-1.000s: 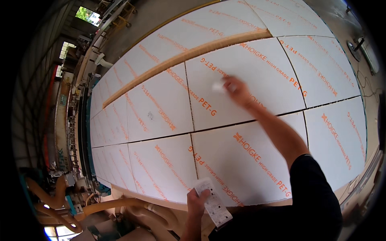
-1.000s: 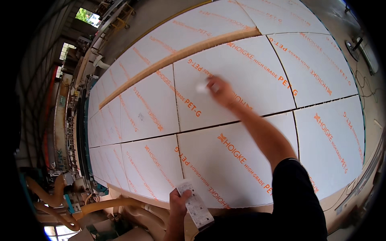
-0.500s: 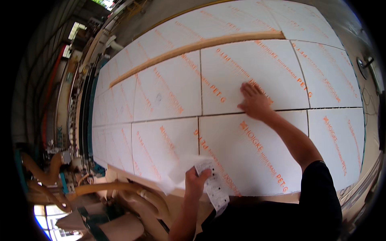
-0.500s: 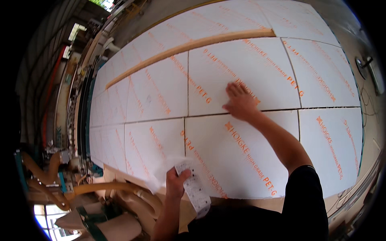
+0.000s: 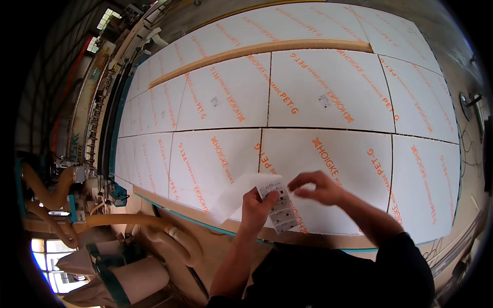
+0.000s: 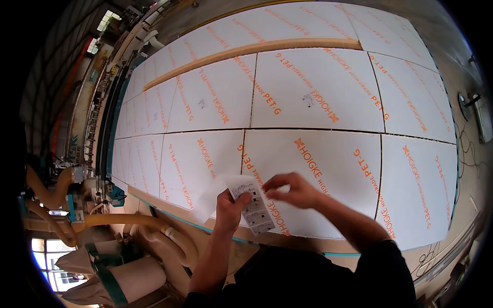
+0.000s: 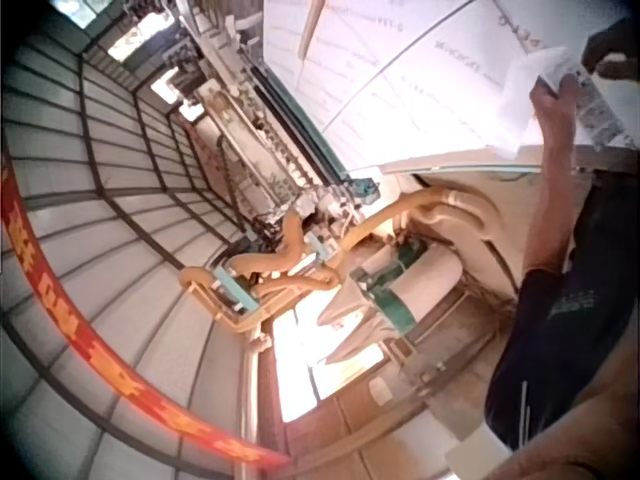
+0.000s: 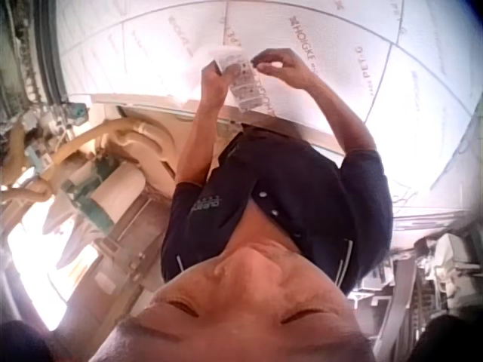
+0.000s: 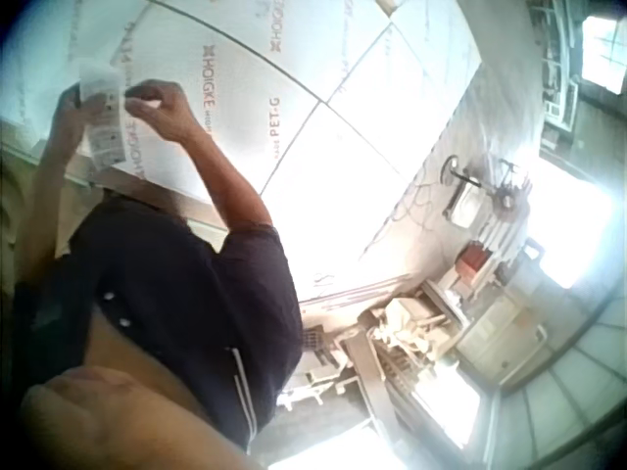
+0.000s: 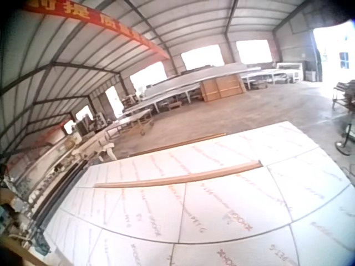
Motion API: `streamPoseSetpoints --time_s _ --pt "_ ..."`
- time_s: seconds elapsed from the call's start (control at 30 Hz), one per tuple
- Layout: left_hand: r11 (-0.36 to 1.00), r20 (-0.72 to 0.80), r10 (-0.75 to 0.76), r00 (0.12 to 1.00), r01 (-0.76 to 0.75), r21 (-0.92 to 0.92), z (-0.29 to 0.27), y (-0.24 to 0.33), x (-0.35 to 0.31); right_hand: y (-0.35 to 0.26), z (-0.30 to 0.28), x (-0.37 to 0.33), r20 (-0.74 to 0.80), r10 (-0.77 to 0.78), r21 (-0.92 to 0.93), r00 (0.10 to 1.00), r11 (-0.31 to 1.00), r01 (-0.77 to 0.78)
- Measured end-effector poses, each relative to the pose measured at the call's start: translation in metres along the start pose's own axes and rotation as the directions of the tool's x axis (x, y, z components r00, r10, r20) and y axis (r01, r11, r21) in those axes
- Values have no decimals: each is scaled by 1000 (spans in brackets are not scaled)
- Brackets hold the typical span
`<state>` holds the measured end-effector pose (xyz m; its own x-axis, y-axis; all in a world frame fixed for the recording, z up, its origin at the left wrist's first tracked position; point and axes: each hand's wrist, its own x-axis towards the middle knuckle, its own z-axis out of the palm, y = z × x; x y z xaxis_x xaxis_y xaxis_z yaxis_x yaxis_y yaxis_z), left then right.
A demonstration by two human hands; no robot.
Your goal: The person applies labels to a large sheet on a workbench, using a marker to write on the sheet before placing each label.
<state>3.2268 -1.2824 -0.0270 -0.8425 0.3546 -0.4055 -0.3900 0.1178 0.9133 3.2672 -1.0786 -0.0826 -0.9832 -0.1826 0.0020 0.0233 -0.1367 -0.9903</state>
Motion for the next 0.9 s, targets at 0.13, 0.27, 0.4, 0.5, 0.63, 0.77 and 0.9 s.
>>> streamPoseSetpoints --time_s 0.13,0.27,0.4,0.5,0.63,0.77,0.9 --pt "994 6 -59 998 58 90 12 -3 -1 -27 16 -12 -34 166 -108 986 980 -169" --pt "998 102 -64 993 62 20 28 -16 -2 -30 4 -24 -256 89 -90 963 989 -115" --pt "983 43 -172 984 169 67 51 -3 5 -46 -22 -38 -341 -417 -456 843 857 239" --pt "979 129 -205 970 204 19 59 -11 13 -59 -34 -31 -108 -508 -544 855 750 377" --pt "967 264 -194 945 230 -110 58 -11 11 -46 -49 -32 -23 -418 -336 908 859 387" --pt "975 340 -221 914 220 41 66 -10 19 -32 -64 -39 -112 -328 -202 938 932 302" --pt "960 375 -269 887 216 178 81 -5 27 -18 -77 -40 -146 -171 -63 974 985 163"
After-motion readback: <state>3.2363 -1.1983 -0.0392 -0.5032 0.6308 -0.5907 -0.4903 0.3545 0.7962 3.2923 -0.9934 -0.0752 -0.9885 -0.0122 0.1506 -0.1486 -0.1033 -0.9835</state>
